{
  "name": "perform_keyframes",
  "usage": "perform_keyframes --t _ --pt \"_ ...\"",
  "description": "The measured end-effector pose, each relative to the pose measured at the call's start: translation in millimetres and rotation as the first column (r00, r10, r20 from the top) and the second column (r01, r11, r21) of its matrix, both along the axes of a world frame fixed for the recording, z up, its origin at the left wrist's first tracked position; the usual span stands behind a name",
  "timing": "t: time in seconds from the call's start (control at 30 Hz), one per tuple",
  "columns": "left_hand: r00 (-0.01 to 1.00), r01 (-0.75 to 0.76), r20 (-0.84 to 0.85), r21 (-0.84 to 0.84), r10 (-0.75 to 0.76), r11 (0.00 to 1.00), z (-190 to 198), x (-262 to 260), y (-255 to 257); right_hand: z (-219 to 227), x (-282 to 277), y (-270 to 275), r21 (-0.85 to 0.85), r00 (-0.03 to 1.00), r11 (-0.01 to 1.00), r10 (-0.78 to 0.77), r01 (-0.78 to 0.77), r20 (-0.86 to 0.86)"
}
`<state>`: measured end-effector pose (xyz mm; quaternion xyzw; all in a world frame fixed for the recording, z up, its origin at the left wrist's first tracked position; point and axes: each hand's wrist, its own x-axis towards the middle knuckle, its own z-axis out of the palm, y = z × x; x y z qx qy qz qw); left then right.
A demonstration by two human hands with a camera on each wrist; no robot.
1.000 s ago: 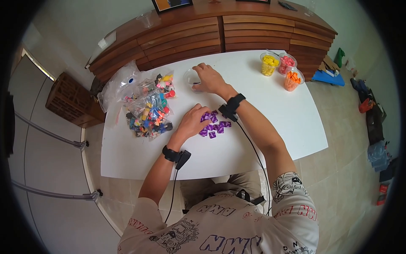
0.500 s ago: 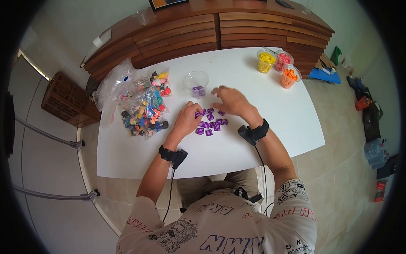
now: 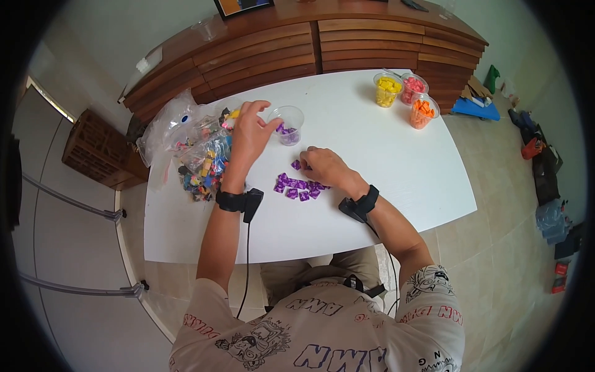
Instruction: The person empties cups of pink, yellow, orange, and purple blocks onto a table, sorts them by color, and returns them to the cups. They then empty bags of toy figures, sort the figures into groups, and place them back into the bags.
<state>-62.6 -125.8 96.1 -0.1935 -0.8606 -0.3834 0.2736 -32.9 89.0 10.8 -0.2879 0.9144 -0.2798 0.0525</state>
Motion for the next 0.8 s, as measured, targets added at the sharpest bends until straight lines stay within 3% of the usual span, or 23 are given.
perform_keyframes --t 0.37,0.43,0.5,0.57,0.63,0.73,0.8 --pt "0.967 -0.042 0.250 -0.054 0.054 0.998 -67.5 34.9 -32.1 27.5 -0.8 7.0 -0.045 0.999 0.998 0.054 -0.054 -0.004" --pt "0.951 0.015 0.310 -0.074 0.009 0.997 -69.9 34.9 -29.5 55.8 -13.1 11.0 -0.125 0.994 0.988 0.083 -0.091 -0.073" --pt "0.957 -0.012 0.287 -0.108 0.043 0.994 -76.8 28.3 -25.1 81.8 -28.3 3.4 -0.209 0.968 0.973 0.044 -0.097 -0.245" --pt "0.964 -0.036 0.257 -0.140 0.072 0.989 -87.2 15.7 -19.3 102.0 -39.6 -4.3 -0.210 0.976 0.976 0.010 -0.057 -0.218" --pt "0.953 -0.033 0.293 -0.140 0.073 0.990 -94.9 2.1 -13.8 108.3 -46.3 -8.5 -0.254 0.945 0.967 -0.085 0.002 -0.316" --pt "0.946 -0.036 0.323 -0.005 0.036 0.999 -105.6 -8.5 -4.8 97.5 -34.0 4.1 -0.216 0.940 0.976 -0.102 0.030 -0.327" --pt "0.943 -0.063 0.330 0.035 0.048 0.997 -105.6 -10.2 3.7 83.7 -12.4 16.0 -0.073 0.977 0.995 -0.085 0.072 -0.197"
